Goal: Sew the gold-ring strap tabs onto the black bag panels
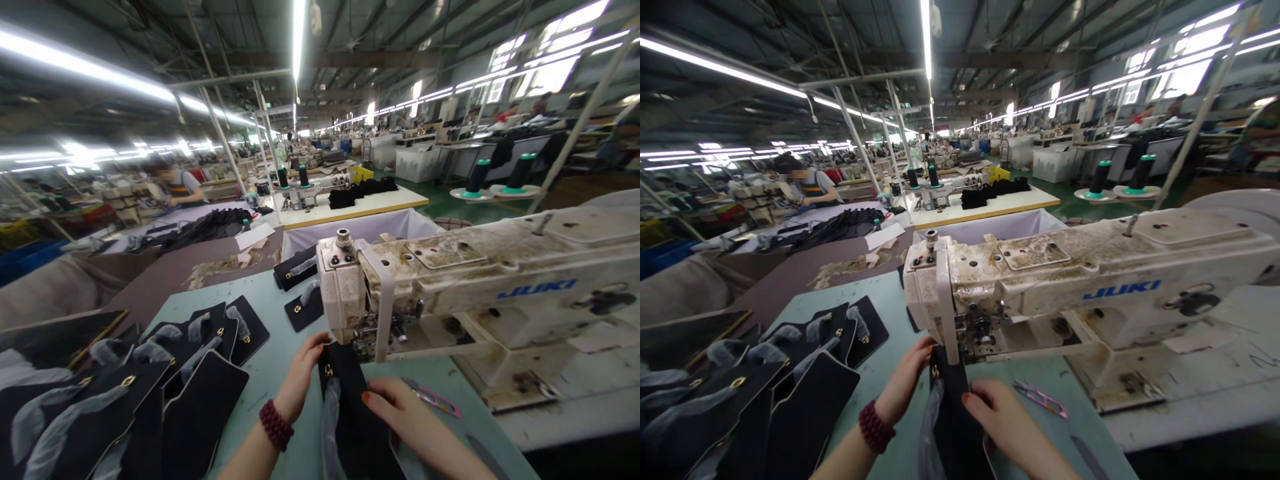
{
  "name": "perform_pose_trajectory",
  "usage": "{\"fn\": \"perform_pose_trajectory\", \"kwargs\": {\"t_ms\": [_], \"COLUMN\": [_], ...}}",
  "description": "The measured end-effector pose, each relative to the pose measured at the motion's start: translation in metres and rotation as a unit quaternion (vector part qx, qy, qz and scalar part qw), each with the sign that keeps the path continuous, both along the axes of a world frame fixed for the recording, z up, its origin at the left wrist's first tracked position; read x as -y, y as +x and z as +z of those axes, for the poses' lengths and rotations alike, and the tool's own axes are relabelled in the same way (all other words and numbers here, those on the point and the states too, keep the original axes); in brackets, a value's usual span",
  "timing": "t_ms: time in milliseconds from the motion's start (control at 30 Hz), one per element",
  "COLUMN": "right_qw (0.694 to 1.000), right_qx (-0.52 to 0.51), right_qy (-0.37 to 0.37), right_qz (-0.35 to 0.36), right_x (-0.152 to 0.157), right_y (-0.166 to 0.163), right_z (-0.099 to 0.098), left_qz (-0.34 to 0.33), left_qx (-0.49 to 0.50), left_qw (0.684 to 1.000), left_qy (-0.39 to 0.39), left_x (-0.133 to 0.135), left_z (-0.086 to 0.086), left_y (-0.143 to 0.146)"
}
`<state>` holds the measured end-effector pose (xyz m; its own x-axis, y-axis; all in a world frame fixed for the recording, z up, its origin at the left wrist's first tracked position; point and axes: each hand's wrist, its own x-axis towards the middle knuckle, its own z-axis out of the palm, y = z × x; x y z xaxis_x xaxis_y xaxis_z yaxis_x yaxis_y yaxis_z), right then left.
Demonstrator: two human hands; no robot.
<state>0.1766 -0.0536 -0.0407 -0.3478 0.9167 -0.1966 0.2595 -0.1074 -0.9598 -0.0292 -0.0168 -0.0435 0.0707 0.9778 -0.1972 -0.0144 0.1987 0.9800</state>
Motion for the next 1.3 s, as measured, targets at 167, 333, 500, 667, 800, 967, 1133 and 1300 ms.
{"fn": "perform_pose_trajectory", "kwargs": {"t_ms": [167, 333, 500, 667, 800, 967, 1133, 1300], "right_qw": [1.0, 0.988, 0.989, 0.992, 0.993, 0.991, 0.988, 0.989], "right_qx": [0.026, -0.082, -0.104, -0.079, -0.079, -0.092, -0.082, -0.07], "right_qy": [-0.003, -0.126, -0.093, -0.071, -0.069, -0.064, -0.079, -0.099], "right_qz": [0.016, -0.02, -0.057, -0.061, -0.055, -0.068, -0.103, -0.081], "right_x": [0.022, 0.029, 0.037, 0.04, 0.038, 0.039, 0.039, 0.03], "right_y": [0.008, 0.0, -0.007, -0.008, -0.006, -0.009, -0.012, -0.011], "right_z": [-0.021, -0.046, -0.046, -0.044, -0.044, -0.046, -0.05, -0.035], "left_qz": [0.073, -0.037, -0.037, -0.058, -0.087, -0.058, -0.044, -0.029], "left_qx": [-0.026, 0.005, 0.026, 0.18, 0.24, 0.277, 0.278, 0.272], "left_qw": [0.996, 0.999, 0.999, 0.971, 0.939, 0.923, 0.915, 0.92], "left_qy": [0.044, 0.039, -0.018, -0.147, -0.229, -0.26, -0.288, -0.279], "left_x": [0.066, 0.078, 0.059, 0.06, 0.061, 0.06, 0.061, 0.056], "left_z": [-0.06, -0.049, -0.006, 0.007, 0.008, 0.004, -0.005, -0.002], "left_y": [-0.011, 0.019, 0.038, 0.042, 0.039, 0.039, 0.04, 0.04]}}
